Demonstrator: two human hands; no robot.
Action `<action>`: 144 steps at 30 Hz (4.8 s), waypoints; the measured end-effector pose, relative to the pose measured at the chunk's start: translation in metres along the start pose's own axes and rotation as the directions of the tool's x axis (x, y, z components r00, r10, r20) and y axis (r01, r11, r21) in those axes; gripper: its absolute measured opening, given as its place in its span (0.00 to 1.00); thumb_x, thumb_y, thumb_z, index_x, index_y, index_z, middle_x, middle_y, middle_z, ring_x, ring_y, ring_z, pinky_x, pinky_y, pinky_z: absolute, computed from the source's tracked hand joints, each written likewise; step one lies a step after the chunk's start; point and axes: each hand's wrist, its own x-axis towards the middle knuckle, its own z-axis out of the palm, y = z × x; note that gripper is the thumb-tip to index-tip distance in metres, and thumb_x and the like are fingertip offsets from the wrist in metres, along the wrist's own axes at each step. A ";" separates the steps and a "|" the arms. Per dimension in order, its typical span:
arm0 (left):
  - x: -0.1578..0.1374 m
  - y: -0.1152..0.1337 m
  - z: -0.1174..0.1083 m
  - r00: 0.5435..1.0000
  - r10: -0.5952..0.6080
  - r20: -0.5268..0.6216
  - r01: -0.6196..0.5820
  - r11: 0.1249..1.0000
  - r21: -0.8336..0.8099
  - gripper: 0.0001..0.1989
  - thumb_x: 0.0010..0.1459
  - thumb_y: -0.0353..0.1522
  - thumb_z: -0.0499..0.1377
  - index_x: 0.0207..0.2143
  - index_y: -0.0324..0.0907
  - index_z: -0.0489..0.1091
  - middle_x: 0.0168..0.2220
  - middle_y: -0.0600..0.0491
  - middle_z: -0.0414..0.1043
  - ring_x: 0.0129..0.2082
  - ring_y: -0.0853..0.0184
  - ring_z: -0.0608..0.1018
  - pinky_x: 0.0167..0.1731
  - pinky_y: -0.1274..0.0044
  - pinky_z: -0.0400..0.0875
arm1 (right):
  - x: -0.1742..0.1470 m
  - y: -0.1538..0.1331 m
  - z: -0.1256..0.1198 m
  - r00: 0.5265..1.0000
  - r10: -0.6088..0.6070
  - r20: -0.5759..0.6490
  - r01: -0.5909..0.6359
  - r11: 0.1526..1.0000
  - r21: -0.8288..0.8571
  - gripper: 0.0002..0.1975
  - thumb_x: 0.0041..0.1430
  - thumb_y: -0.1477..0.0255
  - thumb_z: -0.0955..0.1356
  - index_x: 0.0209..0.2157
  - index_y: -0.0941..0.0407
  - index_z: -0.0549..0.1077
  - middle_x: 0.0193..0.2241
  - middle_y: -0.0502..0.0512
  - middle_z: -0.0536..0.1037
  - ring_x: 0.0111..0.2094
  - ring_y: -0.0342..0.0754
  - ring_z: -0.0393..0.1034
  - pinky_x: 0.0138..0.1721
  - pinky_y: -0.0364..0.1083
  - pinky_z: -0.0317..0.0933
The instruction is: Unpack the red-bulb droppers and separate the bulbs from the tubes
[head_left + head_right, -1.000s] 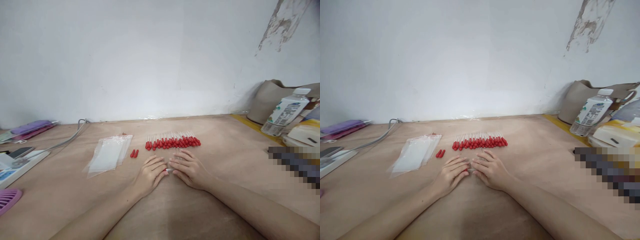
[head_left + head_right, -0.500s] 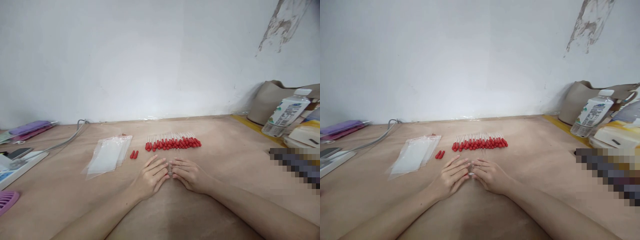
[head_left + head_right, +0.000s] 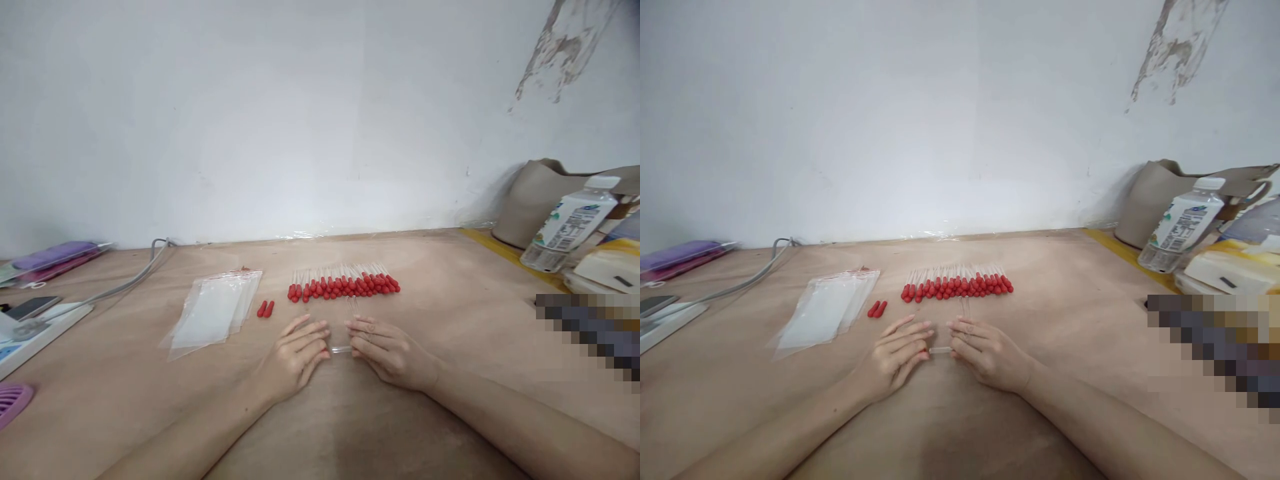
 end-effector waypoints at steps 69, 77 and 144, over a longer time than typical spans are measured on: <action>0.043 -0.020 0.008 0.803 -0.578 -0.142 0.567 0.816 -0.112 0.10 0.56 0.36 0.52 0.25 0.41 0.66 0.32 0.53 0.66 0.37 0.65 0.68 0.39 0.71 0.62 | 0.012 0.008 -0.003 0.820 0.503 0.273 -0.509 0.859 -0.056 0.20 0.51 0.57 0.65 0.43 0.53 0.70 0.36 0.56 0.69 0.39 0.50 0.61 0.42 0.51 0.55; -0.013 -0.022 -0.015 0.806 -0.540 -0.242 0.531 0.841 -0.109 0.06 0.55 0.33 0.53 0.29 0.42 0.66 0.36 0.51 0.64 0.40 0.63 0.68 0.42 0.69 0.63 | 0.016 0.009 0.011 0.820 0.514 0.253 -0.516 0.854 -0.063 0.22 0.50 0.55 0.65 0.43 0.54 0.70 0.35 0.56 0.69 0.38 0.50 0.61 0.41 0.51 0.56; 0.010 0.001 0.006 0.984 -0.037 0.175 0.060 0.989 -0.132 0.08 0.59 0.30 0.49 0.35 0.39 0.67 0.40 0.49 0.74 0.48 0.65 0.70 0.54 0.66 0.57 | 0.009 -0.003 0.013 0.998 -0.056 0.019 0.056 0.998 -0.033 0.05 0.56 0.77 0.64 0.33 0.63 0.71 0.33 0.58 0.76 0.42 0.47 0.69 0.52 0.46 0.60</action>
